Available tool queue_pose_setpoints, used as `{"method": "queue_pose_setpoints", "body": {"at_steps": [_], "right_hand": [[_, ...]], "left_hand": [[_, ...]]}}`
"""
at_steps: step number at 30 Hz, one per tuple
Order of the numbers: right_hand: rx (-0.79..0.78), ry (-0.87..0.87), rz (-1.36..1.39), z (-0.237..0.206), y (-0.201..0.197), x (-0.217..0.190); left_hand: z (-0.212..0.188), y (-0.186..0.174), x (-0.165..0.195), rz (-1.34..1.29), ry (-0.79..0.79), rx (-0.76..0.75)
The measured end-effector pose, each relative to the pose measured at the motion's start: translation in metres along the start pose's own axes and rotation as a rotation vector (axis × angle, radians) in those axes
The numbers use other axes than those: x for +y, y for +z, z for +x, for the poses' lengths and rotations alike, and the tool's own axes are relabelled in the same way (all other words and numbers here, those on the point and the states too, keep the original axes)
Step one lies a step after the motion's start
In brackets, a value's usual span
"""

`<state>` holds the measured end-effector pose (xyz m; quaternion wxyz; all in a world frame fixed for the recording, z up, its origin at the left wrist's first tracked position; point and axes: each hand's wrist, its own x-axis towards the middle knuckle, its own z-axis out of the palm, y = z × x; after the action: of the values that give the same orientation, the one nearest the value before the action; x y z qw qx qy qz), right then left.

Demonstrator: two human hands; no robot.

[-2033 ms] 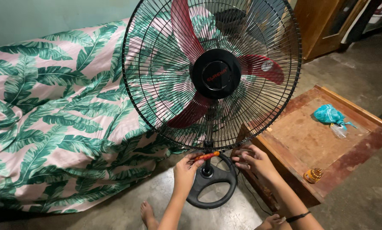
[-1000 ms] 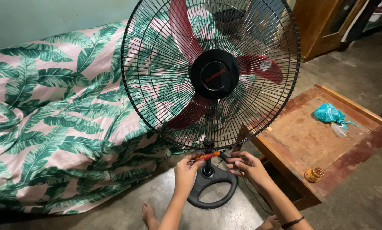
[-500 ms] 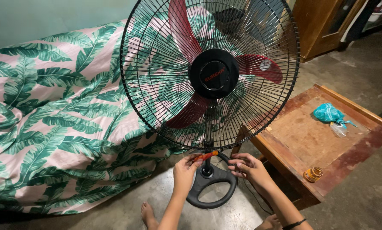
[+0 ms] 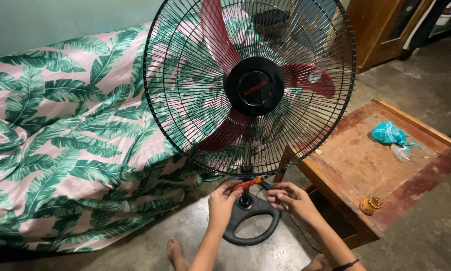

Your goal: The person uses a screwdriver to unscrew and remove the front grille of a pedestal fan, then removes the red fan blades and the central hub cap by hand, placing parts on a nearby table, and reattaches the front grille to the fan head.

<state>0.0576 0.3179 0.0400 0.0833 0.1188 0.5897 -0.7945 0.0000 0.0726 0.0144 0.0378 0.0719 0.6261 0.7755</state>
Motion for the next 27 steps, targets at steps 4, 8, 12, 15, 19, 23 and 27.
{"method": "queue_pose_setpoints", "body": {"at_steps": [4, 8, 12, 15, 19, 23, 27], "right_hand": [[-0.064, -0.031, 0.039, 0.005, 0.022, 0.003], [-0.057, -0.070, 0.046, 0.012, 0.042, 0.001], [0.024, -0.057, 0.060, 0.014, 0.053, 0.004], [0.043, -0.094, 0.084, 0.019, 0.056, 0.009], [0.044, -0.100, 0.104, 0.027, 0.056, 0.014], [0.062, -0.047, 0.104, 0.030, 0.055, 0.014], [0.061, -0.031, 0.120, 0.032, 0.055, 0.011]], "left_hand": [[0.002, -0.008, -0.001, -0.031, 0.033, -0.020], [0.003, -0.013, 0.000, 0.056, 0.021, -0.016], [0.000, -0.008, 0.000, -0.007, -0.013, -0.010], [-0.003, -0.005, -0.003, -0.028, -0.042, 0.011], [-0.002, -0.008, -0.005, -0.030, -0.010, 0.006], [0.000, -0.010, -0.002, 0.017, 0.018, 0.001], [-0.001, -0.007, 0.002, 0.038, 0.002, 0.002]]}}
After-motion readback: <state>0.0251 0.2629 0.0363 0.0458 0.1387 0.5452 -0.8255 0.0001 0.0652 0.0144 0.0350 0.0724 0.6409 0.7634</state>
